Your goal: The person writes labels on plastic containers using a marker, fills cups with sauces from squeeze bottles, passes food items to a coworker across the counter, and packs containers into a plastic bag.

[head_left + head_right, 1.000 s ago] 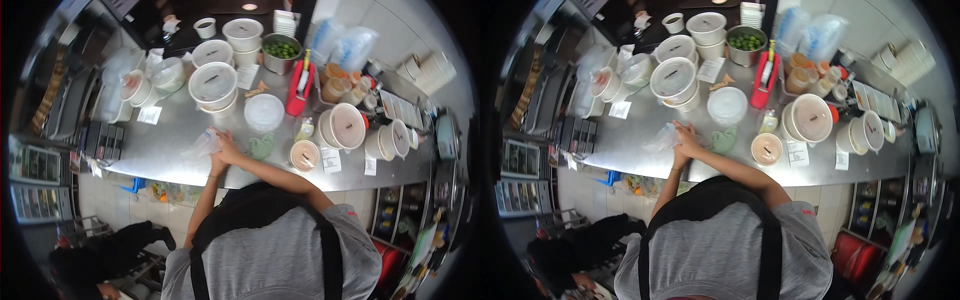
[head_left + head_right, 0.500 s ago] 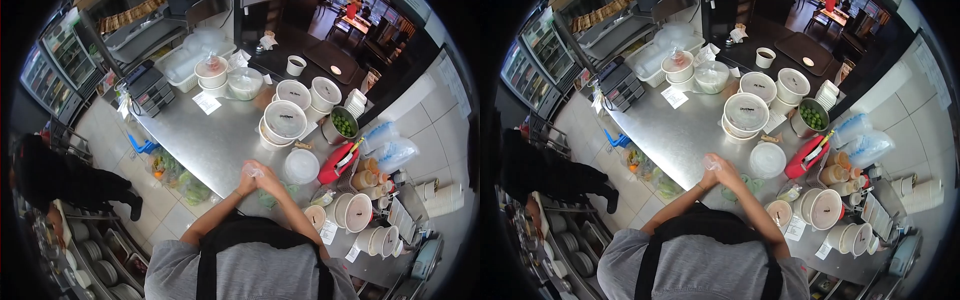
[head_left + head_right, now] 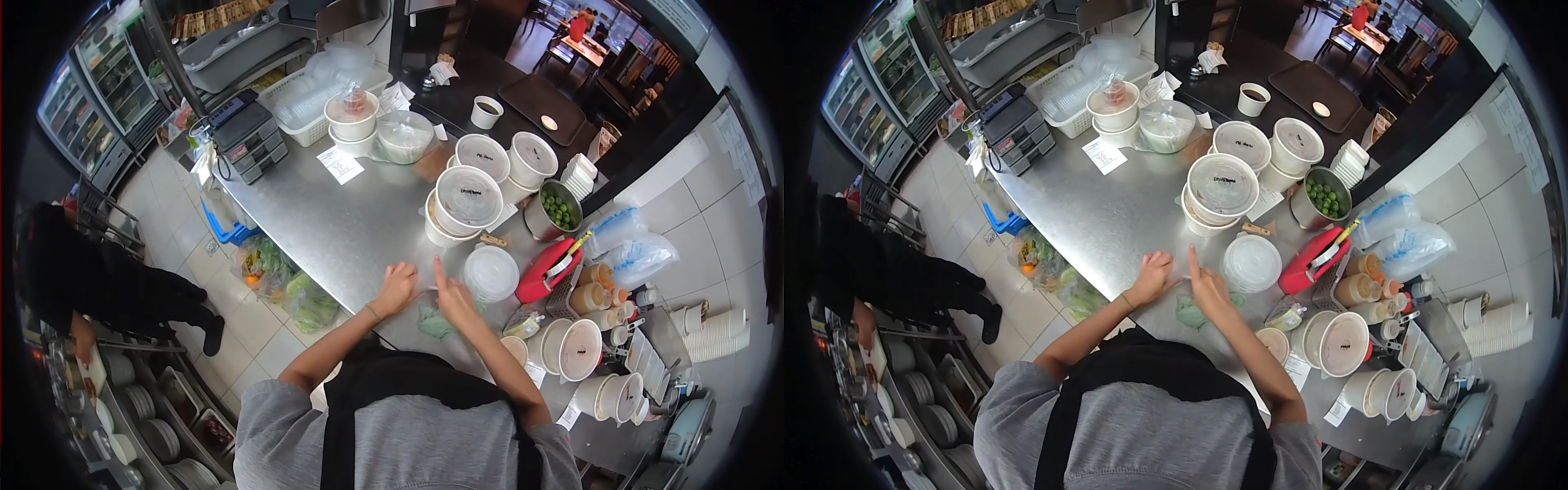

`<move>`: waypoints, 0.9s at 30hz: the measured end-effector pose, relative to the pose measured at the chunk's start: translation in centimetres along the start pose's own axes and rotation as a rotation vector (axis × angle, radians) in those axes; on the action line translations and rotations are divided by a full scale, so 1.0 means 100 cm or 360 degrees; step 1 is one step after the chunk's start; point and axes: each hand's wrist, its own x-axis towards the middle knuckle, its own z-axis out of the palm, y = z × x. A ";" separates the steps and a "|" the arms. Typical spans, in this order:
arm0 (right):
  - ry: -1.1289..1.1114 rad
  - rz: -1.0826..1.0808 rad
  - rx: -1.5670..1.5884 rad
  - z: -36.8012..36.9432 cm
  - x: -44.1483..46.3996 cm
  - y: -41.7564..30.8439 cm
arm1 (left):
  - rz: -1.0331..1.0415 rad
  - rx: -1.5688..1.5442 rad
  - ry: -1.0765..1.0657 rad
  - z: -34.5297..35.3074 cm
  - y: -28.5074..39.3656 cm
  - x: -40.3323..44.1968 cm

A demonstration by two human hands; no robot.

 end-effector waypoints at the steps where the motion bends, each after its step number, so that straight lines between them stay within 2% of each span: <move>1: 0.0003 0.0011 0.0002 -0.005 -0.005 0.001 | 0.0009 -0.0003 -0.0007 -0.004 -0.005 -0.004; 3: 0.0161 -0.0187 0.0204 -0.028 -0.016 0.002 | -0.0071 -0.0375 -0.0185 -0.021 -0.014 -0.006; 7: 0.0042 -0.0298 0.0111 -0.030 -0.033 0.001 | -0.0036 -0.0401 -0.0100 -0.063 -0.010 0.012; 9: -0.0246 -0.0032 0.1875 -0.019 -0.037 0.001 | -0.0239 -0.0786 0.0095 -0.086 0.011 0.028; 10: -0.0491 -0.0130 0.2226 -0.030 -0.041 -0.011 | -0.0202 -0.0815 0.0046 -0.099 0.027 0.036; 11: -0.0697 -0.0222 0.2584 -0.039 -0.043 -0.026 | -0.0298 -0.1394 0.0041 -0.111 0.045 0.042; 12: -0.0857 -0.0143 0.2393 -0.002 -0.037 -0.018 | -0.0404 -0.1987 -0.0032 -0.113 0.063 0.050; 13: -0.0994 -0.0017 0.2224 0.032 -0.036 -0.003 | 0.0028 -0.1940 -0.0171 -0.110 0.069 0.052; 14: -0.0477 -0.0383 0.1785 -0.030 -0.041 -0.012 | -0.0314 -0.1925 -0.0662 -0.123 0.085 0.044; 15: -0.0296 -0.0759 0.1897 -0.025 -0.034 0.010 | 0.0467 -0.1799 -0.0737 -0.118 0.090 0.050; 16: -0.0508 -0.0578 0.1858 -0.037 -0.030 0.020 | 0.0532 -0.1524 -0.0725 -0.125 0.101 0.049; 17: -0.0166 -0.0737 0.1549 -0.052 -0.032 0.029 | 0.0376 -0.1513 -0.0768 -0.130 0.113 0.046; 19: -0.0085 -0.0657 0.0913 -0.113 -0.065 0.027 | 0.0403 -0.1273 -0.0756 -0.123 0.111 0.046; 21: 0.0226 -0.0488 0.0786 -0.131 -0.087 0.014 | 0.0482 -0.1427 -0.0811 -0.112 0.116 0.054; 25: 0.0419 -0.0410 0.0865 -0.140 -0.113 0.012 | 0.0460 -0.1609 -0.1028 -0.110 0.137 0.058; 27: 0.0530 -0.0403 0.0716 -0.145 -0.125 0.014 | 0.0437 -0.1652 -0.1105 -0.104 0.144 0.059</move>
